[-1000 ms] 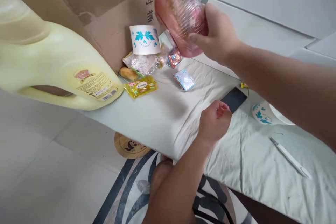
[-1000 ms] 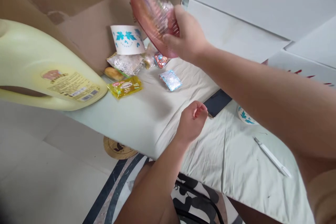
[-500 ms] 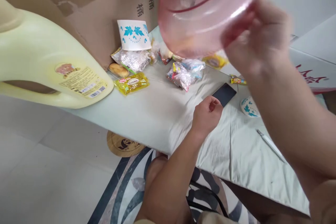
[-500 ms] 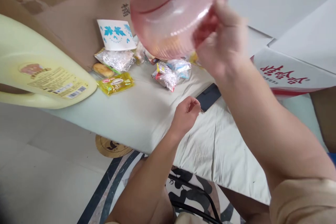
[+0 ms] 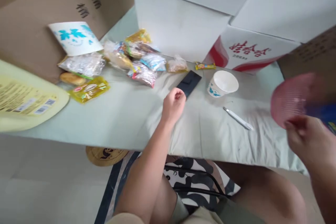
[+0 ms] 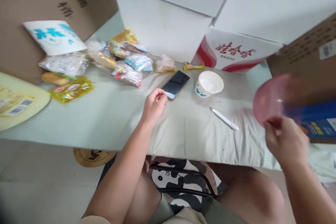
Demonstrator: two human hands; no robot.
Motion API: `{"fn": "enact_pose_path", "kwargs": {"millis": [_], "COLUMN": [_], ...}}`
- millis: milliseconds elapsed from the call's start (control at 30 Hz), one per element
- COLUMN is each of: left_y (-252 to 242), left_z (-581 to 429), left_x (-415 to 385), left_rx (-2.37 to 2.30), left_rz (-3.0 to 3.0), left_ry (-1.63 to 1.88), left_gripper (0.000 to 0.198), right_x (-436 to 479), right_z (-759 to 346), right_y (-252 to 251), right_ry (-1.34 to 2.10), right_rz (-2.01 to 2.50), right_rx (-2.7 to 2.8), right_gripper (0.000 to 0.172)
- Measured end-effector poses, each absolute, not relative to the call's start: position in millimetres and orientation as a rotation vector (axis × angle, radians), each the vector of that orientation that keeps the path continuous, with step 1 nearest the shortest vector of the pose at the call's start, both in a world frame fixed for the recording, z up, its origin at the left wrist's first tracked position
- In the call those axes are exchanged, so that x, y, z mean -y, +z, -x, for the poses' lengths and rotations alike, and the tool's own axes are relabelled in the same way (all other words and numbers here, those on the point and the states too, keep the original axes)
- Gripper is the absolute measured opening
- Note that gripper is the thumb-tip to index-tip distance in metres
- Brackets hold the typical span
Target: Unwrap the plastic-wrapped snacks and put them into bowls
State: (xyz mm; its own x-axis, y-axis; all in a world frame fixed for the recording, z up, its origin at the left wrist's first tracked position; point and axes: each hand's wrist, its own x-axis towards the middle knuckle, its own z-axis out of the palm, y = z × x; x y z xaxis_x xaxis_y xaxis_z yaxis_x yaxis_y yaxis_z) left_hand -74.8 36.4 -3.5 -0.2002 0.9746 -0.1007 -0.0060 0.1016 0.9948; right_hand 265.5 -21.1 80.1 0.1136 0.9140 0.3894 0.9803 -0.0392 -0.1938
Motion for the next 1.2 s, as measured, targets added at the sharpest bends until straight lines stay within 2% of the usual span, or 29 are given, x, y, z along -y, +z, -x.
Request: {"fn": "enact_pose_path", "kwargs": {"millis": [200, 300, 400, 533, 633, 733, 833, 933, 1033, 1167, 1200], "left_y": [-8, -8, -6, -1, 1, 1, 0, 2, 7, 12, 12], "left_z": [51, 48, 48, 48, 50, 54, 60, 67, 75, 84, 85], "left_x": [-38, -39, -42, -45, -47, -49, -47, -44, -40, -40, -40], "left_rx": [-1.473, -1.515, -1.526, -1.505, -1.477, -1.467, -1.455, -1.415, -1.38, -1.356, -1.352], "left_rz": [-1.239, -1.259, -1.242, -1.218, -1.168, -1.131, -1.113, -1.09, -1.093, -1.038, -0.996], "left_ry": [1.262, 1.277, 1.307, 1.337, 1.368, 1.377, 1.373, 1.371, 1.39, 1.433, 1.431], "left_gripper": [0.005, 0.004, 0.004, 0.006, 0.008, 0.011, 0.011, 0.01, 0.011, 0.014, 0.013], "right_x": [4, -16, -28, -47, -83, -136, -188, -219, -219, -157, -134], "right_z": [-318, -314, -293, -222, -140, -60, -8, 12, 9, -26, -41], "right_y": [21, 17, 32, 64, 74, 60, 32, 12, 17, 45, 48], "right_ry": [-0.075, -0.106, -0.241, -0.105, 0.097, 0.198, 0.246, 0.294, 0.275, 0.196, 0.109], "right_rz": [2.038, 2.062, 1.901, 1.43, 1.299, 1.333, 1.556, 1.732, 1.733, 1.414, 1.313], "right_rx": [2.058, 2.065, 2.016, 2.2, 2.381, 2.478, 2.544, 2.607, 2.536, 2.355, 2.334], "right_gripper": [0.027, 0.025, 0.036, 0.023, 0.029, 0.043, 0.063, 0.058, 0.049, 0.056, 0.053]}}
